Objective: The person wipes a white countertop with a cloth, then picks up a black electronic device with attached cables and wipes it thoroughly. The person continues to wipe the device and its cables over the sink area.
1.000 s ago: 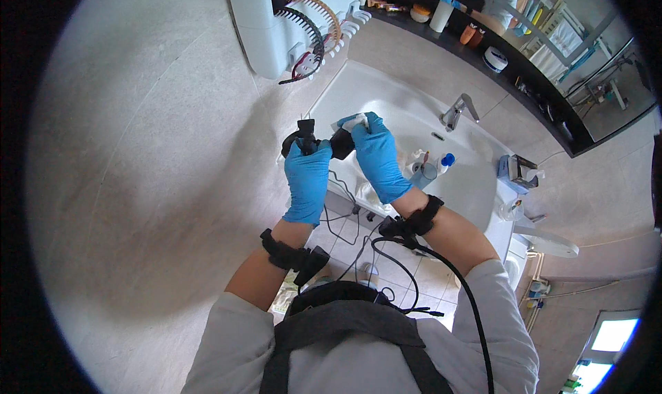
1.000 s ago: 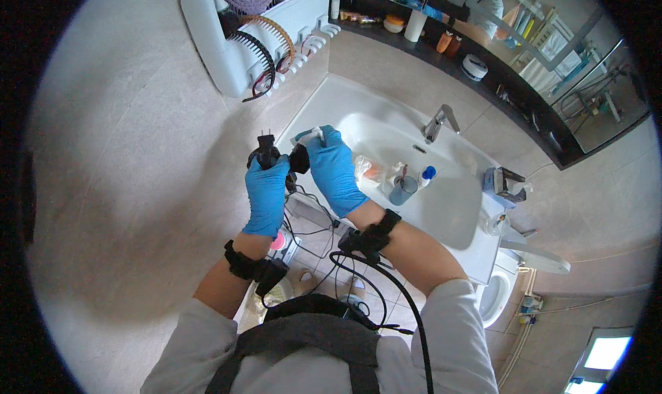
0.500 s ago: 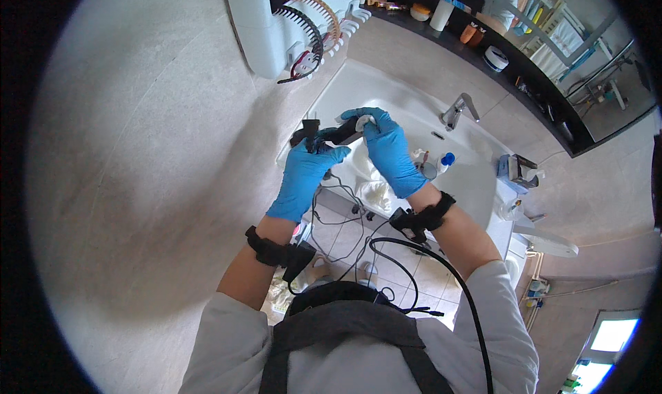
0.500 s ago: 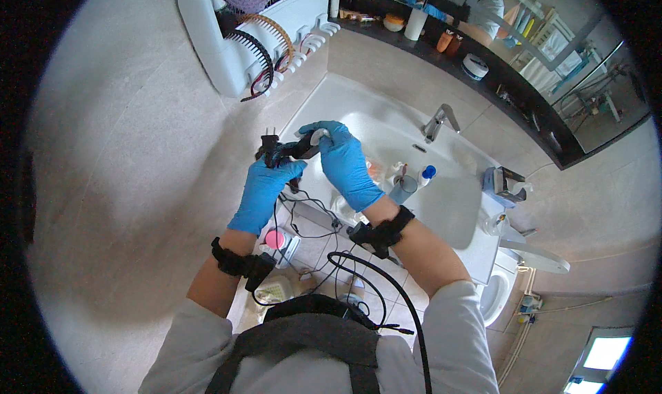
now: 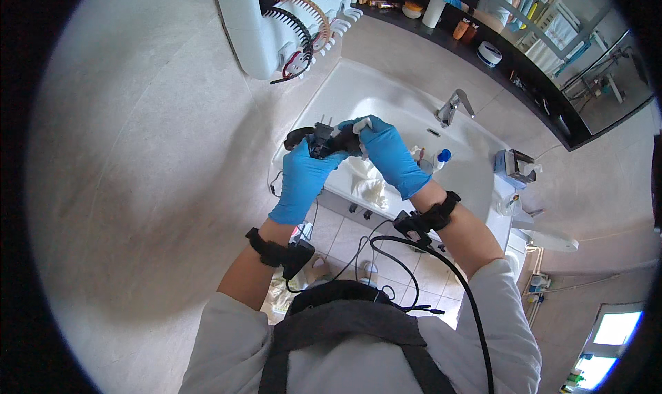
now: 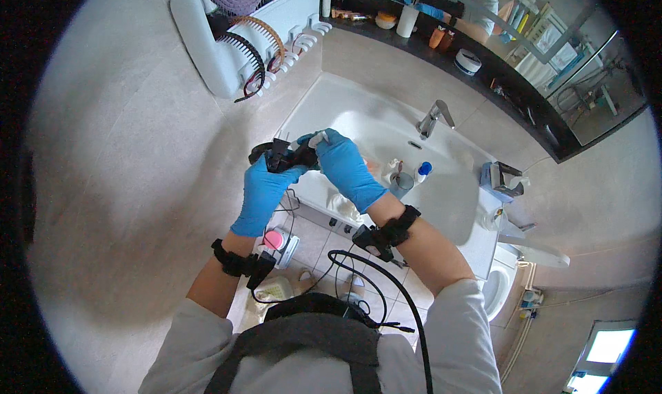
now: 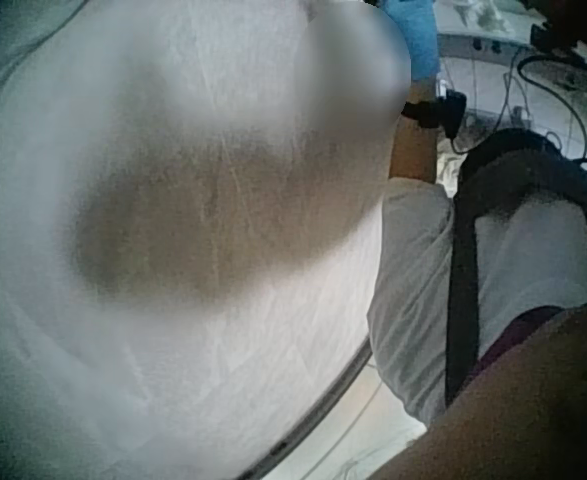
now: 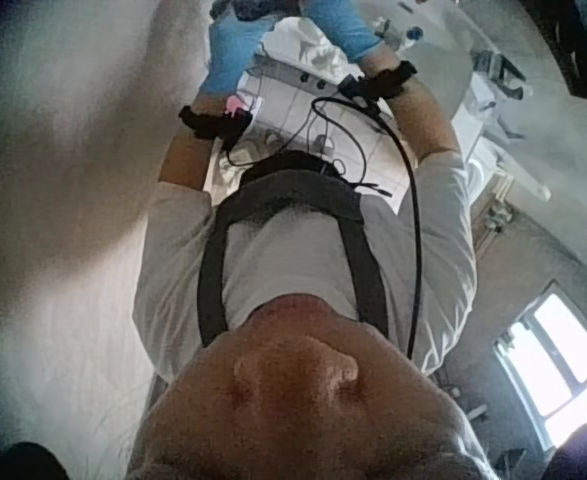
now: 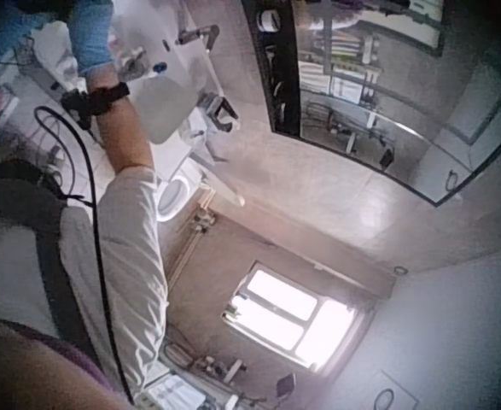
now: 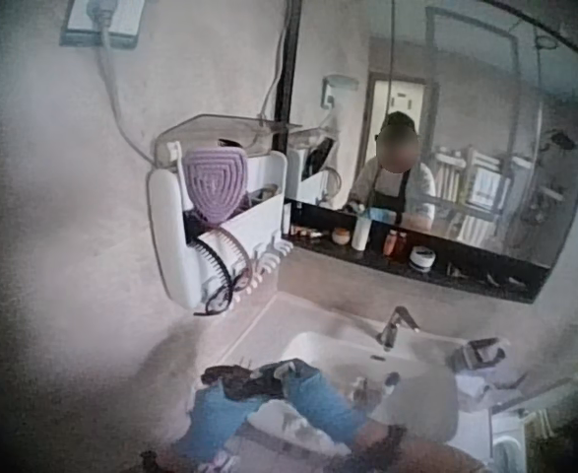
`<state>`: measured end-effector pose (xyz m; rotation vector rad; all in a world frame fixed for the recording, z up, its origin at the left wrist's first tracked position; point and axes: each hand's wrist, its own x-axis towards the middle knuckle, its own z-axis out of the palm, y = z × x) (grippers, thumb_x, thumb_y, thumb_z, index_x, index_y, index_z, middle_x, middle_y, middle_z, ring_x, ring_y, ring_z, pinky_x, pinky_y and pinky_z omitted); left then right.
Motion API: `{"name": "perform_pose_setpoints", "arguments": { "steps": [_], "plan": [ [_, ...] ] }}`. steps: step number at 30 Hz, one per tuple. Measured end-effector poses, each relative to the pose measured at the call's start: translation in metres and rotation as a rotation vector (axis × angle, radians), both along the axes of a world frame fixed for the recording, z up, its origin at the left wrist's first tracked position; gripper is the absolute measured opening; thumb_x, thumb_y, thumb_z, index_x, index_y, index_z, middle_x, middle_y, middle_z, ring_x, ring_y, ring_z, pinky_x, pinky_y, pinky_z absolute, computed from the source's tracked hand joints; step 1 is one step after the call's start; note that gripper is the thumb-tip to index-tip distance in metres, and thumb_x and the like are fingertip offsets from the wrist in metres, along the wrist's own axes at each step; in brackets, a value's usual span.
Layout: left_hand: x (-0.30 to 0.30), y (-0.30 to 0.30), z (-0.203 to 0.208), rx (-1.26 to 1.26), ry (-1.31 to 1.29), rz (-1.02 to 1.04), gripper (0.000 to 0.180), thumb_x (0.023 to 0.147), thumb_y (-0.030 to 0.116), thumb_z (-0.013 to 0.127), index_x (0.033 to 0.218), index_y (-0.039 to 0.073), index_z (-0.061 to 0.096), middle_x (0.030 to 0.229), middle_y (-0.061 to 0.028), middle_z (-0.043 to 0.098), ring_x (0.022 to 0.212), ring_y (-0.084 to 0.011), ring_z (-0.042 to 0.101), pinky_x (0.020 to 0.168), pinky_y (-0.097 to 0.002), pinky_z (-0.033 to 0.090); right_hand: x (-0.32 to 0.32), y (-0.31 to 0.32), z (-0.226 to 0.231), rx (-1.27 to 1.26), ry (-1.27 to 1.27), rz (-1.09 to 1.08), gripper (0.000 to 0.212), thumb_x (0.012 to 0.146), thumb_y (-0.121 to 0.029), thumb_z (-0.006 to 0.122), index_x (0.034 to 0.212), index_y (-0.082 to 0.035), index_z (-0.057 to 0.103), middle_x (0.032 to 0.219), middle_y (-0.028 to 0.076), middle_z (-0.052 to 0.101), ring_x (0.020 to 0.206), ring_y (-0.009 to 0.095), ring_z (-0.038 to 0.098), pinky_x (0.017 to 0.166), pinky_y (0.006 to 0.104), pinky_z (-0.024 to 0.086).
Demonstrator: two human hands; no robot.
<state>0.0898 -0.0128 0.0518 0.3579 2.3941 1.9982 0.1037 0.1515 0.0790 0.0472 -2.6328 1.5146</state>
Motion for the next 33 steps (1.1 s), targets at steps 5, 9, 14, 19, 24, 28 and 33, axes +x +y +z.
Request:
{"name": "perform_pose_setpoints", "arguments": {
  "steps": [5, 9, 14, 19, 24, 28, 33],
  "plan": [
    [0.004, 0.004, 0.001, 0.007, 0.012, 0.011, 0.022, 0.074, 0.008, 0.074, 0.093, 0.002, 0.064, 0.079, -0.0038, 0.065, 0.065, -0.0079, 0.059, 0.060, -0.0214, 0.049, 0.000, -0.005, -0.008, -0.010, 0.212, -0.123, 0.016, 0.094, -0.015, 0.045, 0.096, -0.007, 0.059, 0.090, 0.006, 0.064, 0.073, 0.018, 0.059, 0.068, 0.0293, 0.049],
    [0.007, 0.004, 0.004, 0.125, -0.056, 0.012, 0.018, 0.076, 0.006, 0.070, 0.092, 0.001, 0.062, 0.076, -0.0030, 0.064, 0.063, -0.0072, 0.057, 0.056, -0.0203, 0.047, -0.004, -0.003, 0.006, -0.380, 0.278, -0.176, 0.020, 0.095, -0.016, 0.043, 0.101, -0.005, 0.059, 0.104, 0.008, 0.062, 0.086, 0.021, 0.063, 0.076, 0.0305, 0.050],
    [0.012, -0.003, 0.010, 0.272, -0.087, 0.022, 0.018, 0.077, 0.005, 0.070, 0.092, 0.002, 0.061, 0.076, -0.0035, 0.063, 0.063, -0.0083, 0.057, 0.055, -0.0213, 0.047, 0.010, 0.015, 0.036, -0.858, -0.016, 0.135, 0.035, 0.097, -0.024, 0.042, 0.125, -0.005, 0.049, 0.117, 0.013, 0.055, 0.108, 0.022, 0.054, 0.090, 0.0306, 0.046],
    [0.012, 0.000, 0.008, 0.313, -0.090, 0.011, 0.023, 0.077, 0.004, 0.069, 0.098, 0.002, 0.059, 0.078, -0.0052, 0.064, 0.065, -0.0097, 0.058, 0.057, -0.0219, 0.048, 0.021, -0.002, 0.036, -0.604, -0.077, 0.183, 0.034, 0.094, -0.019, 0.045, 0.125, -0.006, 0.050, 0.120, 0.008, 0.053, 0.104, 0.017, 0.052, 0.092, 0.0302, 0.043],
    [0.012, -0.003, 0.003, 0.350, -0.084, 0.004, 0.026, 0.077, 0.005, 0.070, 0.101, 0.002, 0.059, 0.083, -0.0048, 0.064, 0.069, -0.0090, 0.059, 0.060, -0.0214, 0.048, 0.015, -0.005, 0.034, -0.973, -0.266, 0.184, 0.036, 0.089, -0.006, 0.044, 0.125, -0.001, 0.048, 0.122, 0.010, 0.053, 0.106, 0.019, 0.053, 0.097, 0.0309, 0.040],
    [0.009, -0.015, 0.010, 0.276, -0.145, -0.072, 0.030, 0.077, 0.004, 0.069, 0.105, 0.001, 0.058, 0.086, -0.0039, 0.064, 0.072, -0.0092, 0.059, 0.065, -0.0225, 0.049, 0.017, 0.003, 0.035, -0.883, -0.304, 0.190, 0.029, 0.087, -0.005, 0.049, 0.114, -0.002, 0.057, 0.094, 0.004, 0.058, 0.080, 0.012, 0.054, 0.078, 0.0230, 0.045],
    [0.007, -0.026, 0.027, 0.251, -0.213, -0.176, 0.036, 0.077, 0.004, 0.069, 0.110, 0.000, 0.056, 0.092, -0.0053, 0.064, 0.079, -0.0110, 0.060, 0.071, -0.0240, 0.050, 0.020, 0.011, 0.032, -1.052, -0.319, 0.211, 0.023, 0.087, 0.000, 0.051, 0.108, 0.000, 0.060, 0.098, 0.007, 0.062, 0.090, 0.014, 0.057, 0.081, 0.0238, 0.045]
  ]
}}
